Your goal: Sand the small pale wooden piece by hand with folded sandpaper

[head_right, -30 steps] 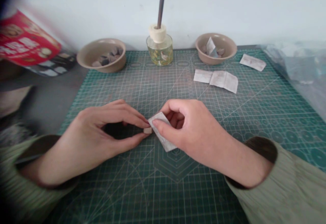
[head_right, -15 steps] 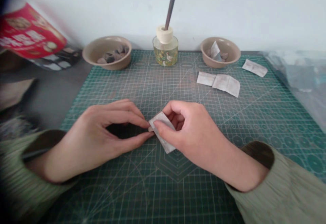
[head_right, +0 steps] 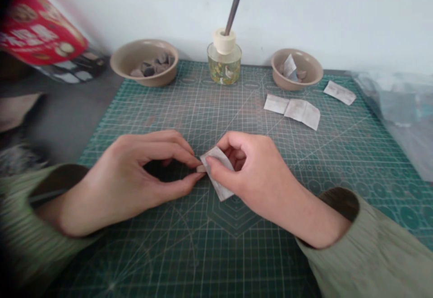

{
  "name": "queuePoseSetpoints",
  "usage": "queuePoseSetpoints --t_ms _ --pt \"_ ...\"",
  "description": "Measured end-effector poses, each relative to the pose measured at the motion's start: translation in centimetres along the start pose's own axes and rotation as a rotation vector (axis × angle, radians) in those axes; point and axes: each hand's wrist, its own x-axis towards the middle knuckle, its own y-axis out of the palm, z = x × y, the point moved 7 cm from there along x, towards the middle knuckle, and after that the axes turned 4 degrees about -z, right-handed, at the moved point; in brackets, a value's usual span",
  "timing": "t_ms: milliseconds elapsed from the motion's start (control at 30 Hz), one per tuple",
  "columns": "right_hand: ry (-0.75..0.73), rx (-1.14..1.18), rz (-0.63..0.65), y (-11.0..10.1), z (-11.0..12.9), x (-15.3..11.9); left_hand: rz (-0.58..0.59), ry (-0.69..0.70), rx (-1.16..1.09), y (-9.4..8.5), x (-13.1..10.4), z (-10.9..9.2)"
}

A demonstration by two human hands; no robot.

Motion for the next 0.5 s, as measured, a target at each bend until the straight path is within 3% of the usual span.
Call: queuePoseSetpoints --t_ms 500 --pt "-0.102 -0.073 -0.018 -0.36 0.21 0.12 0.022 -0.065 -0.039 0.04 0.20 0.33"
